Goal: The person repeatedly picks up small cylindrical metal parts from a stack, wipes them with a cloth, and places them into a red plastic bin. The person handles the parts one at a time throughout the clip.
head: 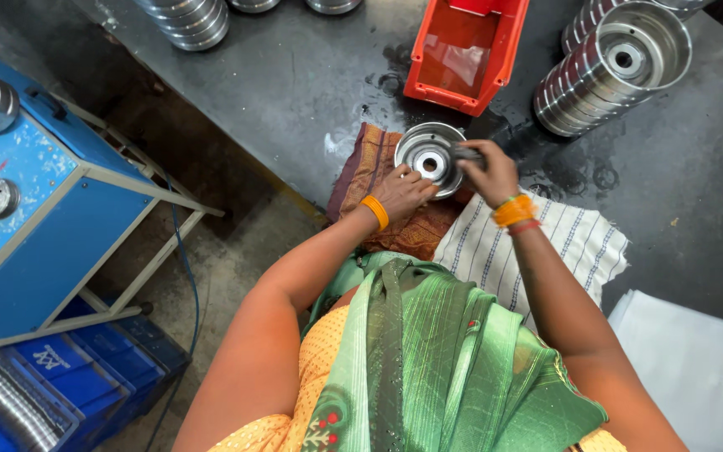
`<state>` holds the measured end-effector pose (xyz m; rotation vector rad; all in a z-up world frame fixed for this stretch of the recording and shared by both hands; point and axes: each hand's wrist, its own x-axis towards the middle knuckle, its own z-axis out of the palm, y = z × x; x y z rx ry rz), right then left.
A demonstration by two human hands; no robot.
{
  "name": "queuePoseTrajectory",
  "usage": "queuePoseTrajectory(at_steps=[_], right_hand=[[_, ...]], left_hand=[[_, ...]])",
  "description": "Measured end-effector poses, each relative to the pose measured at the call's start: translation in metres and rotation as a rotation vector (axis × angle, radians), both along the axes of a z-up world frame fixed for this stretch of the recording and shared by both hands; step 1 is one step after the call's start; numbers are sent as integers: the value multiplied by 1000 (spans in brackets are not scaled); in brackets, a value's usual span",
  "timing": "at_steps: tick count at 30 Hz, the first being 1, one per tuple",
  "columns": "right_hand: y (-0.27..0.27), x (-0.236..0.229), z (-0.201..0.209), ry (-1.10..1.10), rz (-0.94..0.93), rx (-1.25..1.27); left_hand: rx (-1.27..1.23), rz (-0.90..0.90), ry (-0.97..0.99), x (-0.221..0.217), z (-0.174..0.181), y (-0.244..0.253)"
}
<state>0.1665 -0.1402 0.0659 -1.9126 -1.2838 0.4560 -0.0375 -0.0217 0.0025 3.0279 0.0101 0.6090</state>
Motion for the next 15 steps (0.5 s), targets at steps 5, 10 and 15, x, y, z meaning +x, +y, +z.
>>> queuePoseTrajectory(at_steps=[5,10,15], right_hand=[[43,-35,-22,-381,281,-54],[40,-10,-28,-540,634,-242],[42,1,-8,-734,771,-100]], left_hand=[[-34,79,-41,-15,-2,-4],[-45,92,-71,-14,0,-7],[-84,94,-64,-10,-7,0]])
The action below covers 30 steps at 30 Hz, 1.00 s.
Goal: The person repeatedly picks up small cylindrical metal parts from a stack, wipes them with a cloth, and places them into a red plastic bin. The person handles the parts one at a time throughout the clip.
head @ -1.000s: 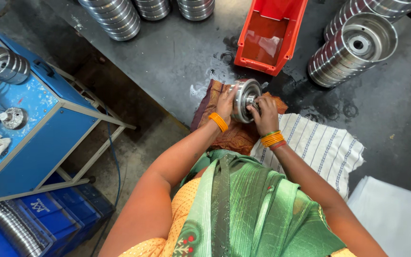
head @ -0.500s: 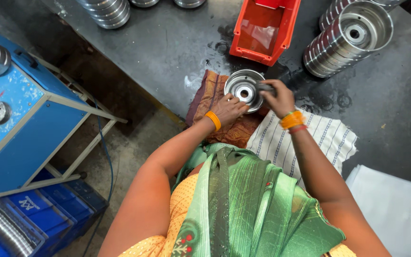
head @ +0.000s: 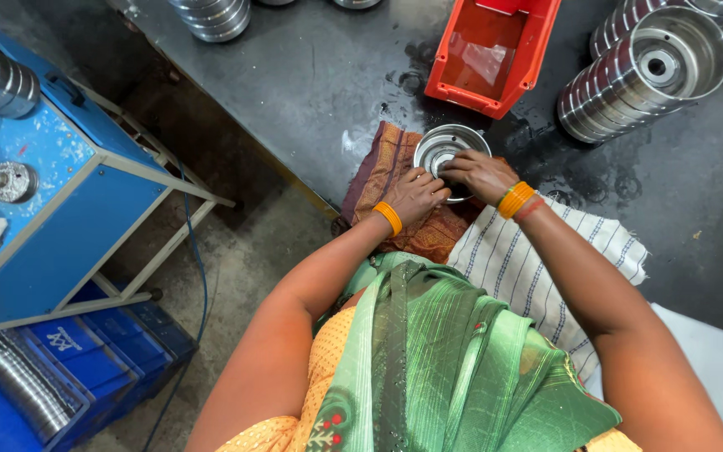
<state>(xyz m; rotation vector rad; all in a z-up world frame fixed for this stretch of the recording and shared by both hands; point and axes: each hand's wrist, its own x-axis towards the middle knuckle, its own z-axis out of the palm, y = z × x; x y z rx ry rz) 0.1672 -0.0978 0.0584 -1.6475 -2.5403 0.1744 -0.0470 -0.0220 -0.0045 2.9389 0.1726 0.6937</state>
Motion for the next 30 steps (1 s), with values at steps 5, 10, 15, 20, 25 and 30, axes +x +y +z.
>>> queuePoseTrajectory(at_steps=[5,10,15,20,25,30], right_hand=[[7,-17,7,-72,-232,-79],[-33,33,-32,580,-633,212],[-84,40,-123,920,-949,528],[-91,-1,-132,927,-994,398],[-91,-11,-85,923,-1019,401],[-91,-12,-76,963,-1049,387]], left_hand=[[19,9,55,-2,1,-6],[-274,60,170,18,59,-5],[-1051,-9,137,52,136,5],[-253,-245,-122,151,200,8],[68,-332,-167,277,211,15],[113,-337,-19,333,177,22]])
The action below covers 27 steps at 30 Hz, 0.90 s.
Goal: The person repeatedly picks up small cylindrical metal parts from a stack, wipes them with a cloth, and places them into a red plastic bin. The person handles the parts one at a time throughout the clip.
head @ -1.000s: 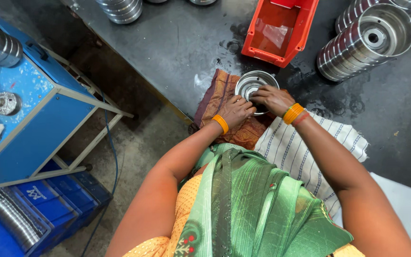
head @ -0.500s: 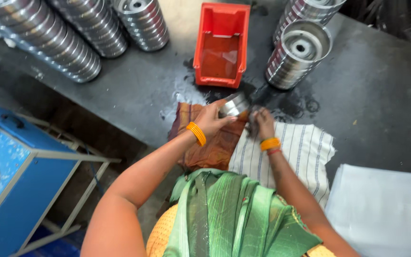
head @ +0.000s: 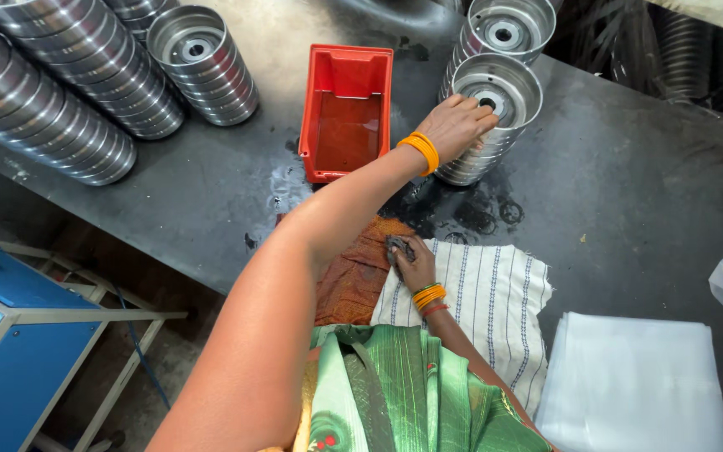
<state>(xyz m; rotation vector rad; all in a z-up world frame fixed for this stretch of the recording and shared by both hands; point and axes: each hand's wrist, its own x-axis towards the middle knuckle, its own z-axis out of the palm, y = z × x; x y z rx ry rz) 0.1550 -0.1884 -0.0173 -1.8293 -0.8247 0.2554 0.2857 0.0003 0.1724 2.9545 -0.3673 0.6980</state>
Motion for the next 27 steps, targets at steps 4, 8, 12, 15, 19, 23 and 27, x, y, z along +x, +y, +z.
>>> queuePoseTrajectory(at_steps=[4,8,12,15,19,23,27], right_hand=[[1,2,-11,-17,-5,-32],[0,3,-16,-50,15,-5],[-2,3,-19,-43,36,18],[-3,3,-21,-68,35,3],[0,7,-21,-80,13,-26],[-10,1,-19,19,-9,0],[-5,9,-5,568,-147,140]], left_hand=[[108,96,17,-1,-12,-6],[-72,87,-136,-23,-5,39],[-91,621,-192,-73,-8,195],[-136,1082,-107,-147,-35,316],[25,1083,134,-226,-73,377],[-10,966,159,-226,-39,371],[-349,878,-103,-245,7,315]])
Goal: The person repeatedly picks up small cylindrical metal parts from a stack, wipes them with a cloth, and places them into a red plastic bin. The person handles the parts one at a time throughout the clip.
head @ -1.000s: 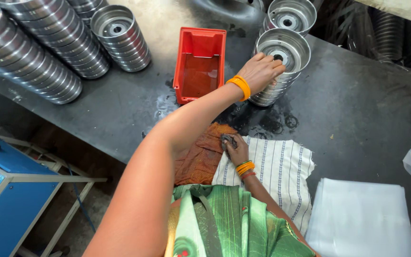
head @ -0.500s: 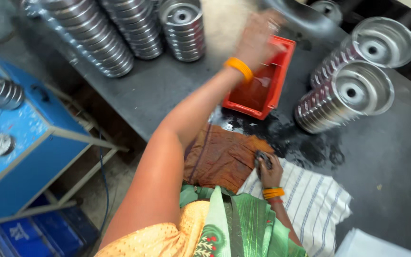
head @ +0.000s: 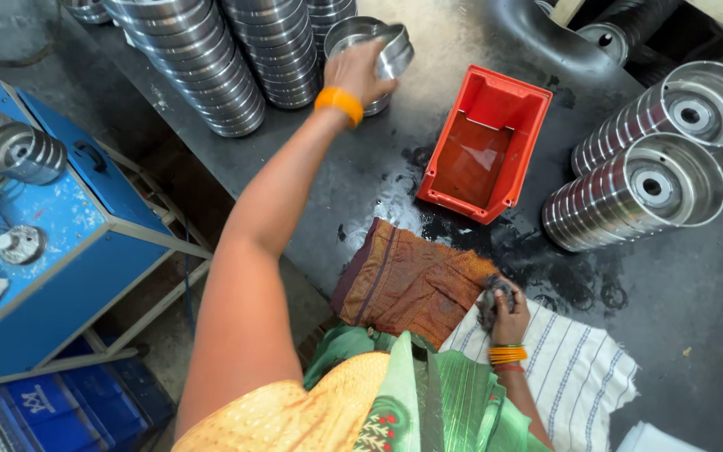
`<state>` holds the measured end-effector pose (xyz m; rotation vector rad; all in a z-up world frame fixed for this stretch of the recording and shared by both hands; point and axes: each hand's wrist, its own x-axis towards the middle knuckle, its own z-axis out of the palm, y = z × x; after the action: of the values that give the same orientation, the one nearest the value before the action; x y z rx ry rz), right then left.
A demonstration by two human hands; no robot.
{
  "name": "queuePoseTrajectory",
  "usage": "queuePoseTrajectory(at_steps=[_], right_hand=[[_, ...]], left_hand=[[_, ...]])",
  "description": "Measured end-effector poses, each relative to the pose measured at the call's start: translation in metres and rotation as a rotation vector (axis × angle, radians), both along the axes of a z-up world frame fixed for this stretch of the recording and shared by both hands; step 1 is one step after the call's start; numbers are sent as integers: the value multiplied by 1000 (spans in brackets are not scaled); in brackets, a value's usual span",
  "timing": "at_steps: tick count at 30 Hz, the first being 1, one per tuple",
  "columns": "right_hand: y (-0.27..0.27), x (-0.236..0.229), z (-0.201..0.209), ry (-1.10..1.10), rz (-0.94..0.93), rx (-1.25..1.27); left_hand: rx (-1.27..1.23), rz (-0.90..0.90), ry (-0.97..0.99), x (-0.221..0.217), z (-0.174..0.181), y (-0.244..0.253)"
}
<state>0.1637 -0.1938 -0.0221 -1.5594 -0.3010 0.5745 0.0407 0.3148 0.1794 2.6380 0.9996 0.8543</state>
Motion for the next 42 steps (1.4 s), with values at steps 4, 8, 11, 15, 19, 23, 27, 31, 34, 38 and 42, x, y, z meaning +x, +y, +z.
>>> queuePoseTrajectory(at_steps=[4,8,11,15,19,23,27,31,34,38,42], right_hand=[[13,-5,34,288,-105,281],[50,-1,85,-142,63,297],[66,-23,110,-499,155,181],[80,-55,118,-1255,365,-64],[90,-36,82,-602,408,-5],[94,-4,35,146,483,-75],[95,-27,21,388,169,126],[77,-65,58,-861,204,57],[74,-72,84,-1116,335,19],[105,-37,58,-218,316,35],[121,-22,-9,-44,214,105]], left_hand=[[-622,-234,-672,-39,-19,-104],[-1139,-178,-528,-45,-90,-215],[-1229,21,-446,-22,-151,-284],[-1091,-26,-559,-5,-219,-363],[-804,-106,-549,-31,-286,-376],[-723,-136,-590,-81,-320,-373],[-427,-52,-542,-102,-303,-344],[-530,19,-286,-80,-258,-344],[-762,-68,-314,-69,-224,-352],[-1016,-110,-374,-70,-215,-331],[-1165,-40,-676,-80,-248,-304]])
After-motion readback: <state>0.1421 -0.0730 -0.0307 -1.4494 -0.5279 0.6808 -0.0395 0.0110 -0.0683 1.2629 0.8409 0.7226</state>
